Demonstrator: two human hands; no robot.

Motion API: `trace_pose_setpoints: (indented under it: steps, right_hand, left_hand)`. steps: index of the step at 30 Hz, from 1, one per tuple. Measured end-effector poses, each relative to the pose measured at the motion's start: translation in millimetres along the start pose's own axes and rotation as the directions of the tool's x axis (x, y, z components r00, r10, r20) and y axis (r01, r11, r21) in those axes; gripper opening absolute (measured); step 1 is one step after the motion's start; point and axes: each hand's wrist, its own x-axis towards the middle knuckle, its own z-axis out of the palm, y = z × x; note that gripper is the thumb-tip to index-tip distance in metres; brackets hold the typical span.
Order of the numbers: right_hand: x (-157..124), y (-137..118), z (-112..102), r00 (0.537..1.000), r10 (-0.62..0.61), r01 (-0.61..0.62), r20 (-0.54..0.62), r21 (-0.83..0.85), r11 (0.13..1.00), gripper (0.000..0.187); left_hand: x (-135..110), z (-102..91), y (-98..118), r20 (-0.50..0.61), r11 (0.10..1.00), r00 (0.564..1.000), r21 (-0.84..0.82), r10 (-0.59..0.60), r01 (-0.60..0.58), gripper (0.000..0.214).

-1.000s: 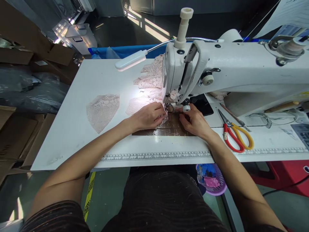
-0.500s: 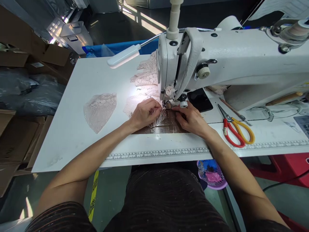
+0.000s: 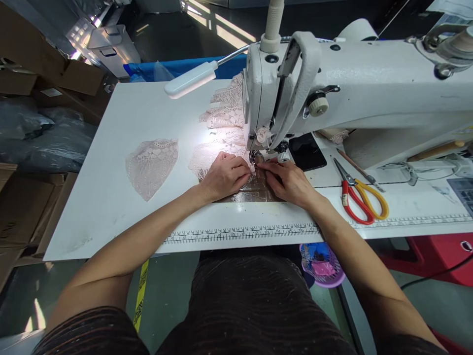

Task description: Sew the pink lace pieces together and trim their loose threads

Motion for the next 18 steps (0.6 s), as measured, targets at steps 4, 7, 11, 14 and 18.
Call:
trace_pose_setpoints:
  steps: [4,7,11,14,18]
  right_hand:
    - [2.8,-0.5,4.1,0.994,-0.062,0.075,0.090,-0.146,0.986,0.046]
    - [4.9,-2.3,6.4,0.993,-0.050,0.071,0.104,-0.206,0.976,0.046]
    - [4.8,-3.3,7.1,0.995,-0.056,0.070,0.082,-0.182,0.981,0.044]
    - [3.0,-2.1,5.0,0.998,-0.023,0.028,0.053,-0.092,0.995,0.043]
    - [1.1,0.0,1.4,0.998,0.061,-0.062,0.012,0.080,0.995,0.046]
  left_hand:
    - [-1.2,0.7,-0.9,0.030,0.998,0.999,0.054,0.026,-0.027,0.022]
    - [-2.8,-0.2,-2.9,0.059,0.994,0.996,0.082,0.061,-0.066,0.022]
    - [-4.7,-3.9,-4.9,0.069,0.988,0.989,0.077,0.129,-0.134,0.018]
    - [-5.3,-5.6,-5.3,0.090,0.979,0.979,0.068,0.184,-0.190,0.016]
    - [-6.5,-4.4,-6.4,0.087,0.978,0.977,0.056,0.194,-0.199,0.016]
